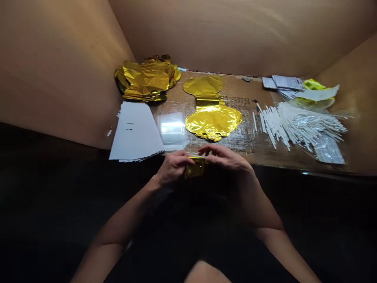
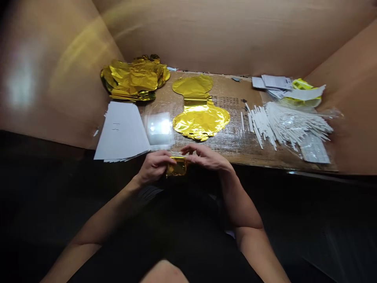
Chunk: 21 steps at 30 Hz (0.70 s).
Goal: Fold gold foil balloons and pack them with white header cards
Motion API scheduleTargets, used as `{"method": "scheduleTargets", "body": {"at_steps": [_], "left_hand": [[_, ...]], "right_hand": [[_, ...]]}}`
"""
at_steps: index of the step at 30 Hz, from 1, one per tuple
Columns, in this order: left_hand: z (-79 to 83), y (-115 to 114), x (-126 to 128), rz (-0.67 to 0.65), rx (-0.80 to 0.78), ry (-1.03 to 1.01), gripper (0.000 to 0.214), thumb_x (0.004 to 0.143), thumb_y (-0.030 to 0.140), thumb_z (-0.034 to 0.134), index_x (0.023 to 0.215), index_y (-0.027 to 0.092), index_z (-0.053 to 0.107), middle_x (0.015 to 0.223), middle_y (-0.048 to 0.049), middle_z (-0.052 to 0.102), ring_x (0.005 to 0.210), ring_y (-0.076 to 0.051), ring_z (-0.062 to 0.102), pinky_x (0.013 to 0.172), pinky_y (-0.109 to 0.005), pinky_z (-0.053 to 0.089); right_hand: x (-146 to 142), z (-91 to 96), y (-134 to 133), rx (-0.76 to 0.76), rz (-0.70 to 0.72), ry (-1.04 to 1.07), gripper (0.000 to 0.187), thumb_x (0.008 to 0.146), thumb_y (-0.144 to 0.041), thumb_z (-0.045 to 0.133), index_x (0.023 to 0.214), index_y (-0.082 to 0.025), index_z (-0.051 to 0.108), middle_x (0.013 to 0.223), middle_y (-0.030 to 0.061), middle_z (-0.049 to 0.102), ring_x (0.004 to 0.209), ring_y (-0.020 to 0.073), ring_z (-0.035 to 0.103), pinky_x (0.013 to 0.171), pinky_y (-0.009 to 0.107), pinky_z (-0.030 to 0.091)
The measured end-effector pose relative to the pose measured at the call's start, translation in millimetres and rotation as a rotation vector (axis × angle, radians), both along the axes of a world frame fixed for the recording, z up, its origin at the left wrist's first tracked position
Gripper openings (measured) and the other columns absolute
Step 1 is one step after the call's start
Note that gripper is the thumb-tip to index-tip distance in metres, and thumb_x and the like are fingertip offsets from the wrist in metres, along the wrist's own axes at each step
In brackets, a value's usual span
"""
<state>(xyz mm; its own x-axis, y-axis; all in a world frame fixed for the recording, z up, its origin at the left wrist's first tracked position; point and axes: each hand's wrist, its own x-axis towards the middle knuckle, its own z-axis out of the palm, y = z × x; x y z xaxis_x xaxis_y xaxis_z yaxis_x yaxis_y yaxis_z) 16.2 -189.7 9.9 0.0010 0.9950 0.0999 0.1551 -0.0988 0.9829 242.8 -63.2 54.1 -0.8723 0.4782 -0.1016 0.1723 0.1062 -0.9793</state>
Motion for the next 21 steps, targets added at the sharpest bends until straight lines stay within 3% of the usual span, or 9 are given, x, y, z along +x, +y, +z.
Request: {"method": "scheduleTargets", "body": {"at_steps": [2,3,4,6,9,12,16,19,21], "left_hand": [[2.4,5,-8,-0.095,0.018,0.060,0.015,0.082,0.023,0.078,0.093,0.029,0.087,0.099,-0.0078,0.079,0.090,-0.025,0.073,0.088,-0.037,0.057],[2.8,10,-18,-0.055,0.021,0.096,0.016,0.087,0.026,0.075,0.098,0.028,0.086,0.102,-0.0086,0.079,0.095,-0.026,0.073,0.092,-0.039,0.057],[2.7,15,-32,0.060,0.022,0.160,0.019,0.090,0.029,0.072,0.104,0.026,0.084,0.108,-0.0103,0.078,0.102,-0.029,0.072,0.099,-0.042,0.055],[1.4,25,-75,0.492,0.006,0.371,0.028,0.094,0.034,0.070,0.118,0.020,0.078,0.124,-0.0167,0.074,0.123,-0.037,0.065,0.114,-0.053,0.046],[-2.3,29,-151,0.991,-0.235,0.735,0.069,0.077,0.039,0.089,0.134,0.010,0.064,0.145,-0.0310,0.059,0.146,-0.055,0.040,0.121,-0.074,0.026],[-7.1,23,-201,1.017,-0.454,0.865,0.074,0.077,0.049,0.090,0.130,0.005,0.062,0.143,-0.0374,0.056,0.142,-0.058,0.042,0.116,-0.076,0.030],[-4.7,10,-221,1.037,-0.362,0.940,0.043,0.083,0.037,0.085,0.110,0.010,0.066,0.133,-0.0312,0.063,0.135,-0.049,0.053,0.116,-0.064,0.038],[4.4,-2,-214,1.043,-0.205,0.650,0.017,0.090,0.030,0.074,0.096,0.017,0.065,0.109,-0.0172,0.073,0.110,-0.035,0.068,0.104,-0.049,0.051],[10.2,-6,-190,1.032,-0.051,0.332,0.021,0.092,0.038,0.073,0.096,0.019,0.065,0.099,-0.0100,0.074,0.093,-0.026,0.070,0.090,-0.039,0.057]], "right_hand": [[-14,-2.3,4,0.083,0.067,-0.071,0.021,0.095,-0.039,0.073,0.101,-0.020,0.079,0.091,0.0032,0.075,0.080,0.0185,0.064,0.073,0.029,0.048],[-22,-5.3,4,0.119,0.068,-0.101,0.020,0.095,-0.038,0.072,0.095,-0.019,0.078,0.083,0.0020,0.072,0.074,0.0174,0.061,0.069,0.028,0.045],[-29,-9.0,3,0.148,0.045,-0.117,0.021,0.096,-0.037,0.070,0.090,-0.019,0.076,0.078,0.0014,0.069,0.071,0.0170,0.058,0.066,0.028,0.043],[-39,-16.6,0,0.165,-0.049,-0.102,0.023,0.097,-0.038,0.068,0.086,-0.019,0.073,0.075,0.0013,0.066,0.070,0.0172,0.055,0.064,0.029,0.041],[-41,-26.1,-4,0.089,-0.121,-0.074,0.026,0.096,-0.044,0.070,0.086,-0.020,0.071,0.075,0.0014,0.064,0.068,0.0172,0.053,0.061,0.029,0.039],[-39,-31.8,-7,0.030,-0.131,-0.073,0.030,0.094,-0.048,0.073,0.084,-0.020,0.069,0.075,0.0010,0.062,0.066,0.0162,0.050,0.059,0.029,0.038],[-42,-33.1,-10,-0.038,-0.189,-0.008,0.032,0.093,-0.050,0.076,0.085,-0.020,0.069,0.078,0.0017,0.063,0.069,0.0168,0.052,0.063,0.029,0.041],[-51,-30.6,-16,-0.204,-0.215,0.125,0.032,0.090,-0.052,0.080,0.087,-0.021,0.071,0.089,0.0047,0.068,0.079,0.0198,0.060,0.071,0.032,0.049],[-64,-27.7,-20,-0.279,-0.230,0.255,0.032,0.087,-0.051,0.083,0.084,-0.022,0.072,0.111,0.0085,0.071,0.098,0.0234,0.066,0.085,0.035,0.054]]}}
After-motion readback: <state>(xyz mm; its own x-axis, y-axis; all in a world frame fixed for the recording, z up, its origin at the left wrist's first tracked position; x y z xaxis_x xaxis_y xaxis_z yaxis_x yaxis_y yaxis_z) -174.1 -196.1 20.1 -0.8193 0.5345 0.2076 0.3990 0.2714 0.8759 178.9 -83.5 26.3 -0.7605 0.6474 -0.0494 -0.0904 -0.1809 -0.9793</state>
